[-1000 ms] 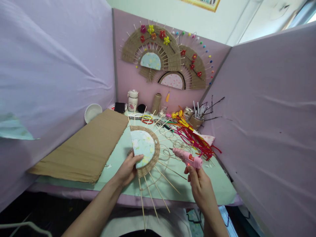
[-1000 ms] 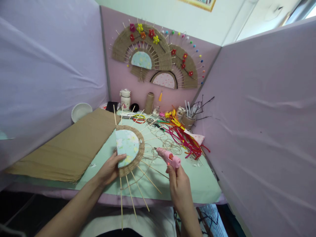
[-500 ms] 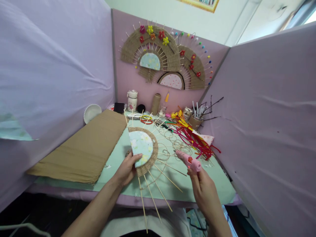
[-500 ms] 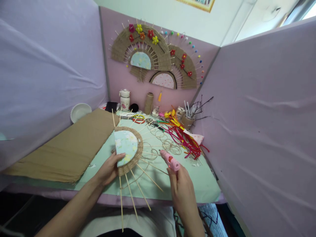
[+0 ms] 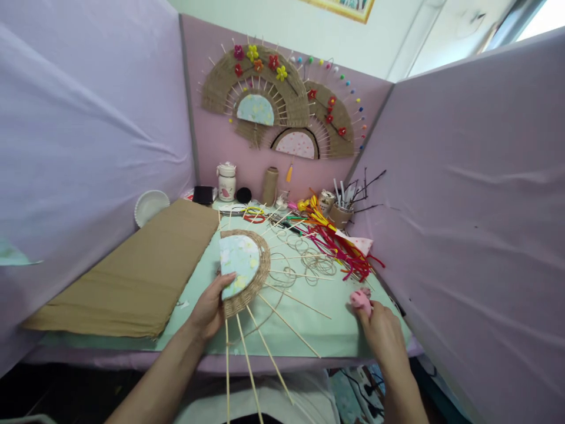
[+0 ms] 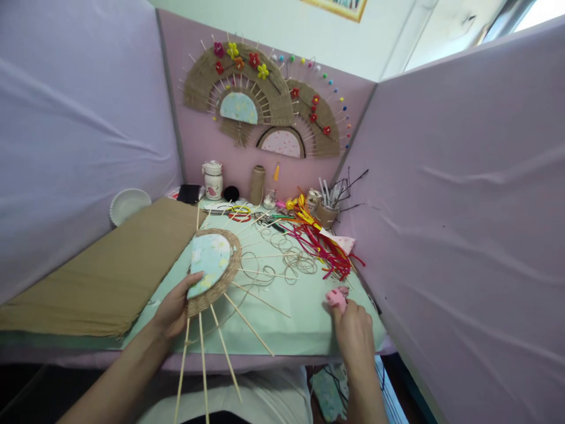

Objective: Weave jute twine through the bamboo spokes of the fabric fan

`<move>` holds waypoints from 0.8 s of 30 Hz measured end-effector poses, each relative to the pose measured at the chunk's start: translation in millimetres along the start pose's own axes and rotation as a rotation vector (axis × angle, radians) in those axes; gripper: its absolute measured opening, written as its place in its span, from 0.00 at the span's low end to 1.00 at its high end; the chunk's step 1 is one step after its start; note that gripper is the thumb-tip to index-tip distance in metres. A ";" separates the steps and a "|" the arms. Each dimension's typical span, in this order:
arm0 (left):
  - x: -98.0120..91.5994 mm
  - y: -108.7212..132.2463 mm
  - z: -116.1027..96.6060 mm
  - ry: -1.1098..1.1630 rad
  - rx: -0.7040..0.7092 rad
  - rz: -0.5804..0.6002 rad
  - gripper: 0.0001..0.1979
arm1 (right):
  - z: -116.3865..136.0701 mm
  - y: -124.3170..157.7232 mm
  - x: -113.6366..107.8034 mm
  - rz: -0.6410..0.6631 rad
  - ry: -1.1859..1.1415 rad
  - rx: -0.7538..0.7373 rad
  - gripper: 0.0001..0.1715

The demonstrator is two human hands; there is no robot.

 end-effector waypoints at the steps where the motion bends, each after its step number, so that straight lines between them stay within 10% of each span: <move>1: 1.0 2.0 -1.8 -0.006 -0.012 0.004 0.26 | -0.7 0.0 5.1 -0.009 0.024 -0.010 0.25; 7: 5.7 11.0 -12.7 -0.010 -0.025 -0.009 0.26 | 26.0 -6.6 -29.2 -0.168 -0.434 -0.136 0.25; 16: 11.3 25.6 -18.2 -0.083 -0.119 -0.100 0.26 | 162.5 -16.2 -57.7 0.301 -1.363 -0.526 0.24; 24: 10.5 25.8 -19.2 -0.091 -0.076 -0.055 0.28 | 170.3 -16.8 -47.3 0.360 -1.547 -0.350 0.12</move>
Point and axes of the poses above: each hand's wrist, its own y-axis away from the middle knuckle, its own x-axis out of the palm, z = x × y, the point moved 3 cm from there along -y, towards the middle knuckle, and after that the axes turned 2 degrees about z, right-handed, at the moved point
